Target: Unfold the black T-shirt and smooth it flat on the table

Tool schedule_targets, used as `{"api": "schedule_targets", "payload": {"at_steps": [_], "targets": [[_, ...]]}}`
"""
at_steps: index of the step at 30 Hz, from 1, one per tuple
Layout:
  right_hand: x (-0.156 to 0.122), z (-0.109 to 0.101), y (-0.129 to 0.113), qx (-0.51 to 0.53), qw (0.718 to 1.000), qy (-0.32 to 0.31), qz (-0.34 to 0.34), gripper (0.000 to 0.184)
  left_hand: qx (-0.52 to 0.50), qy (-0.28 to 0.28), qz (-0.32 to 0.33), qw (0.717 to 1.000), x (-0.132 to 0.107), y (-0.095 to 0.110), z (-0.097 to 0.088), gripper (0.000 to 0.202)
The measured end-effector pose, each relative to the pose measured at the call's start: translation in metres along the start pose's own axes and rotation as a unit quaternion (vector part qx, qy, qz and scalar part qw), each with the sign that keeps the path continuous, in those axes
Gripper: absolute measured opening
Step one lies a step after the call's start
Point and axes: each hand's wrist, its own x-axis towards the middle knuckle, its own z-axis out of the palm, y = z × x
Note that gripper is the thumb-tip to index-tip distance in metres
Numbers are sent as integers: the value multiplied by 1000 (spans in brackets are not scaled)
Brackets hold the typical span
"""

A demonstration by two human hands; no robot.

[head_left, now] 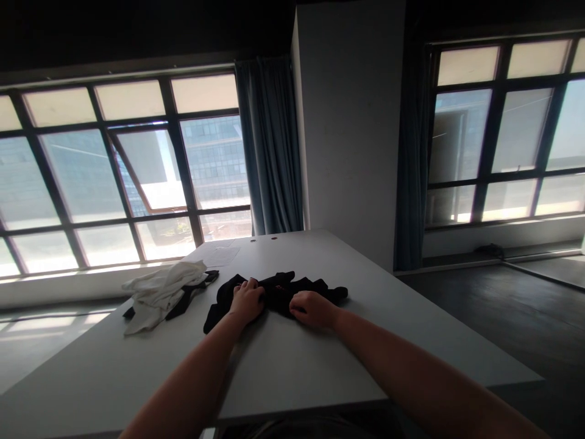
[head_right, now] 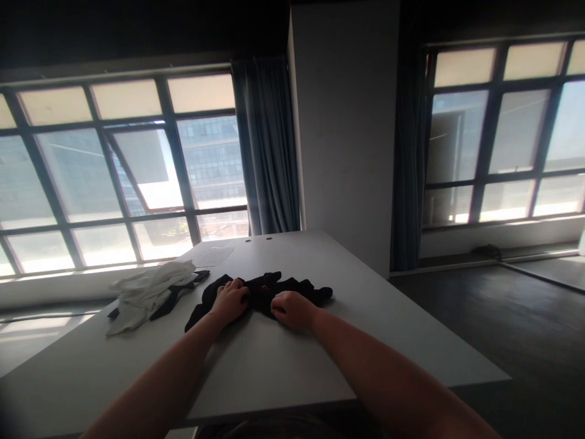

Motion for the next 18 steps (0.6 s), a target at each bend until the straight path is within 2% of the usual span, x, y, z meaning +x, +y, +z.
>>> {"api": "schedule_targets", "payload": {"at_steps": [3,6,9,13,18], "targets": [[-2,1,6,-10,998,-39,40,10,-55,11,18,998,2,-4,1,22],[-5,-2,10,8,994,-62,90,30,-152,-5,90,984,3,-7,3,17],[-6,-3,10,-1,991,-78,109,46,-242,-28,142,960,3,-6,3,6],[-6,4,7,-56,985,-100,128,40,-319,-81,168,929,3,0,-2,13],[-4,12,-1,-116,979,-77,150,28,-408,-164,197,876,2,11,-17,28]]}}
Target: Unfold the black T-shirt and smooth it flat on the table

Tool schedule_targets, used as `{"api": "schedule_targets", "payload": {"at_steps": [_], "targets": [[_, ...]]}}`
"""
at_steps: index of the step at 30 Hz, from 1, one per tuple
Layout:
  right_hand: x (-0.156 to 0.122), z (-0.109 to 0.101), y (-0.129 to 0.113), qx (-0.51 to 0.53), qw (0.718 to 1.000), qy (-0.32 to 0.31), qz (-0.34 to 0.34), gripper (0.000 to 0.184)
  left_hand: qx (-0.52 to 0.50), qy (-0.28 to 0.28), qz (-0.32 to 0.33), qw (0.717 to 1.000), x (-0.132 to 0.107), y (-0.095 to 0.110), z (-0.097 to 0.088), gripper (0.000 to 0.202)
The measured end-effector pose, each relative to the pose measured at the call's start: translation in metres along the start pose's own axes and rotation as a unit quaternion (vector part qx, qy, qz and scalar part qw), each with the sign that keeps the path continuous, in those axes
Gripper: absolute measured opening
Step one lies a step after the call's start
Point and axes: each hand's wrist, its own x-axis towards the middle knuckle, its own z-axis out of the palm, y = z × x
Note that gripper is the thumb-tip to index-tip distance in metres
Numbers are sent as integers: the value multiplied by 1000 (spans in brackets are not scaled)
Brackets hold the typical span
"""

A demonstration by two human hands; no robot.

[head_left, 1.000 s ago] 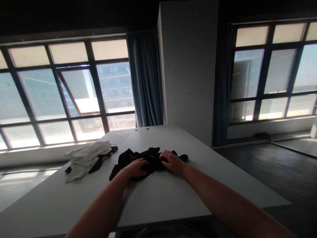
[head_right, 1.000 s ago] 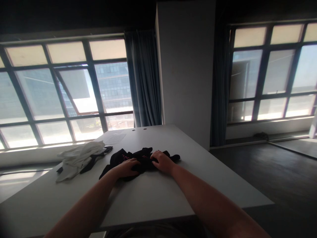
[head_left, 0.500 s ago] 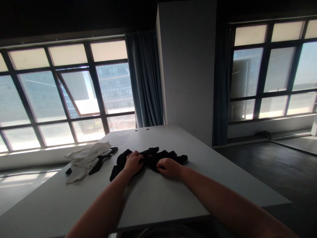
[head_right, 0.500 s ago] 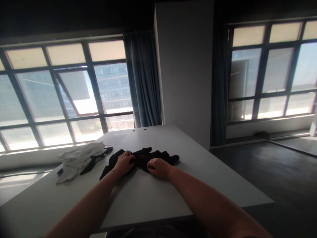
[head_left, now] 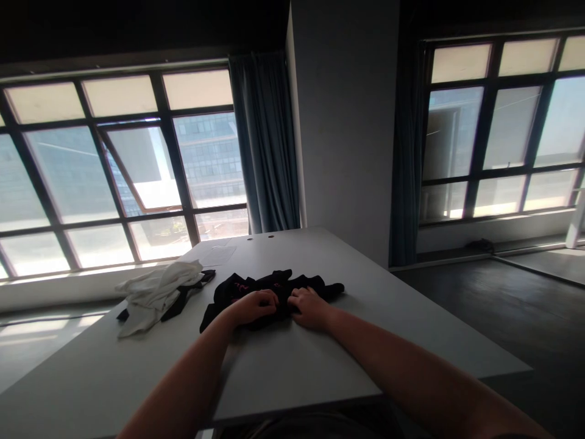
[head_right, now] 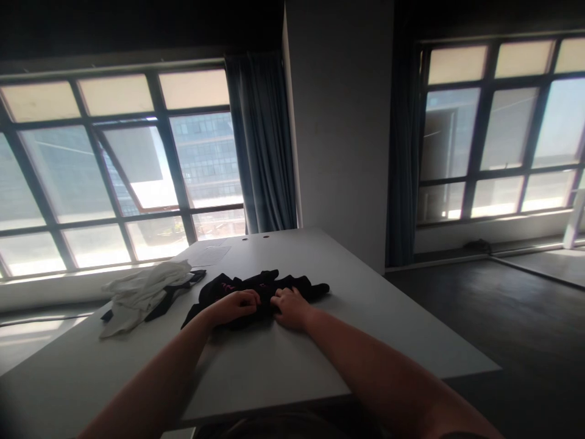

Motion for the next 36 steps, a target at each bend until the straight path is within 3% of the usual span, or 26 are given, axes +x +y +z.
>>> {"api": "schedule_targets", "payload": {"at_steps": [4,10,12,15,18,20,24,30,33,36], "targets": [[0,-2,-3,-14,1000,16,-10,19,-67,2,-24,997,-1,7,-3,39],[1,-2,6,-10,998,59,-30,36,-180,123,-115,969,-6,-14,-10,43],[2,-2,9,-7,998,53,-23,38,-136,159,-154,966,-5,-26,-11,40],[3,-4,15,24,999,41,-6,27,29,192,-196,961,0,-43,-9,27],[4,-6,19,99,993,59,16,20,173,171,-166,956,3,-50,-1,18],[5,-8,20,139,987,69,28,19,209,139,-149,956,3,-49,5,16],[4,-13,19,171,982,75,33,16,196,86,-127,969,-1,-38,10,24],[1,-16,15,198,977,77,11,16,179,1,-82,980,-8,-32,5,59],[0,-16,13,207,976,72,0,17,192,-5,-79,978,-8,-36,6,68],[0,-15,12,207,976,71,-12,19,195,7,-80,977,-6,-38,9,59]]}}
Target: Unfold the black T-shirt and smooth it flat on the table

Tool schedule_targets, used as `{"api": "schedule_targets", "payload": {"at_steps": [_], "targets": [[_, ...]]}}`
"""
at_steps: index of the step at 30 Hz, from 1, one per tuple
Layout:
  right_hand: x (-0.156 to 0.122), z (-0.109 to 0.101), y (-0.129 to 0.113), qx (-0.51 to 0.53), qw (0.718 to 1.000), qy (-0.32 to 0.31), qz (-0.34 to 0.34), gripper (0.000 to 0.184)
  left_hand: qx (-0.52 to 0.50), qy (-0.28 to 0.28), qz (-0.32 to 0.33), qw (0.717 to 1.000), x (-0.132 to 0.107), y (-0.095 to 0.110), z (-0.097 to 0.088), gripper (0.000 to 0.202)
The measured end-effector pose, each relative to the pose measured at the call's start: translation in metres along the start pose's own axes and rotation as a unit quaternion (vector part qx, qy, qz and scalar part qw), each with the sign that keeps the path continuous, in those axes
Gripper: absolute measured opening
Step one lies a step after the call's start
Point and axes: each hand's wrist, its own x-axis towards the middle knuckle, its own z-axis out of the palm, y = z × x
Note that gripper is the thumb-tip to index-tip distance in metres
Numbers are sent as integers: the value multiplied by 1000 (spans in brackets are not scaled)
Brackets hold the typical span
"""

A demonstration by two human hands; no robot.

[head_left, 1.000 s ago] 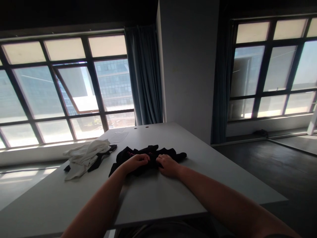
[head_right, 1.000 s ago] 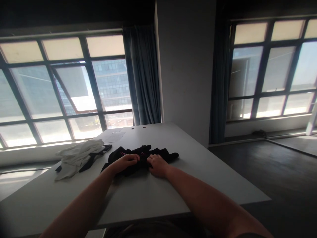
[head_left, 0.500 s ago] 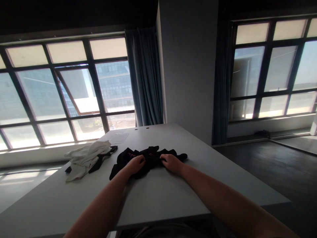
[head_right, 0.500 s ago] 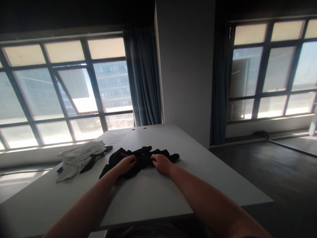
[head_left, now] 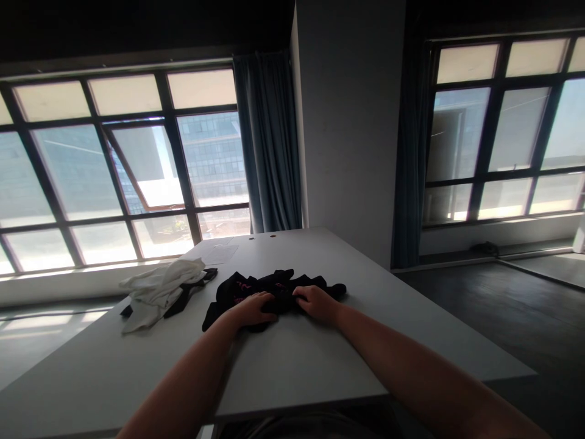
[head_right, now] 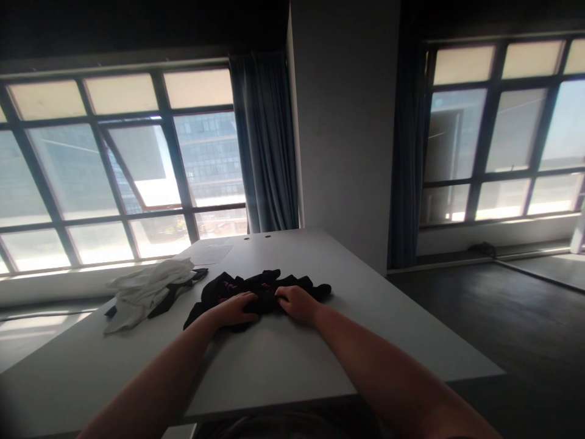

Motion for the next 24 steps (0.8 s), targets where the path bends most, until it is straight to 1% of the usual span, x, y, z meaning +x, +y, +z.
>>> {"api": "schedule_targets", "payload": {"at_steps": [6,10,16,24], "targets": [[-3,1,0,0,999,-39,2,19,17,2,-6,1000,3,0,3,40],[-4,1,1,-10,999,-45,-11,18,10,7,4,1000,4,-2,5,31],[-3,1,2,-12,998,-53,-9,18,9,10,6,1000,5,-4,6,34],[-1,5,8,-24,997,-67,-5,20,15,7,15,1000,7,-12,10,36]]}}
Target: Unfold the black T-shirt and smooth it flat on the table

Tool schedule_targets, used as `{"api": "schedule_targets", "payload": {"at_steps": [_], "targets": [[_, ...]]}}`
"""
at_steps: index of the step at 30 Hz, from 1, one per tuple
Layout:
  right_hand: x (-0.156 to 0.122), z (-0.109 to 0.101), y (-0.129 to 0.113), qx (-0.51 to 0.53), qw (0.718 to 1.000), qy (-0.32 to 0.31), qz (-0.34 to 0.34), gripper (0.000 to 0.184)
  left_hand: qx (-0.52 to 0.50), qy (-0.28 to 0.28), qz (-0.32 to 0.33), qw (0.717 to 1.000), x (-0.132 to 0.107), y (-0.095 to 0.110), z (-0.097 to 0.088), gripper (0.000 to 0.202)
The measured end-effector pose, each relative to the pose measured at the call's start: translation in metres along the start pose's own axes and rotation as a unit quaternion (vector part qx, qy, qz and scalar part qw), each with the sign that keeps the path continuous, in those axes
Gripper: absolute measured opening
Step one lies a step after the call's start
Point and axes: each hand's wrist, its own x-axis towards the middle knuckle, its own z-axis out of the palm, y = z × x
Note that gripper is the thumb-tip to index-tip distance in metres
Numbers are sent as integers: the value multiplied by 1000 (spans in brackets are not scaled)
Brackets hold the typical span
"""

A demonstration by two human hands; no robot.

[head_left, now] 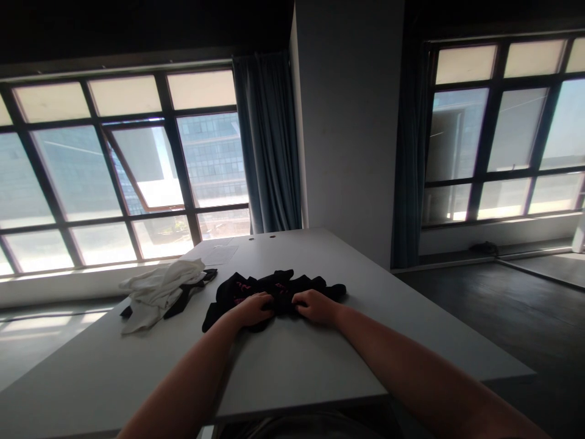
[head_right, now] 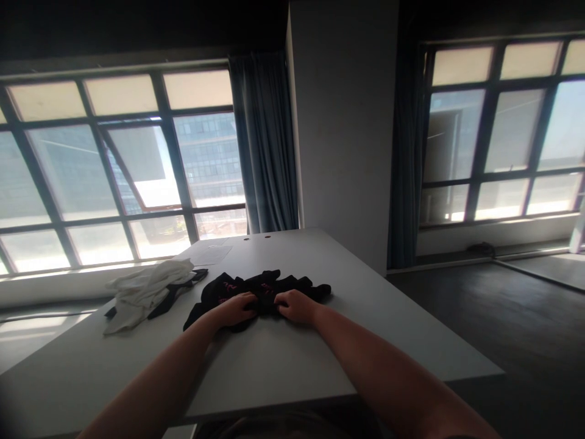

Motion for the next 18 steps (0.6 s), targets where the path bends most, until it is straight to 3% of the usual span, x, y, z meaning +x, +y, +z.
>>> {"api": "schedule_targets", "payload": {"at_steps": [18], "targets": [[2,2,8,8,1000,-17,-7,23,-2,-3,-9,1000,-1,4,-3,38]]}}
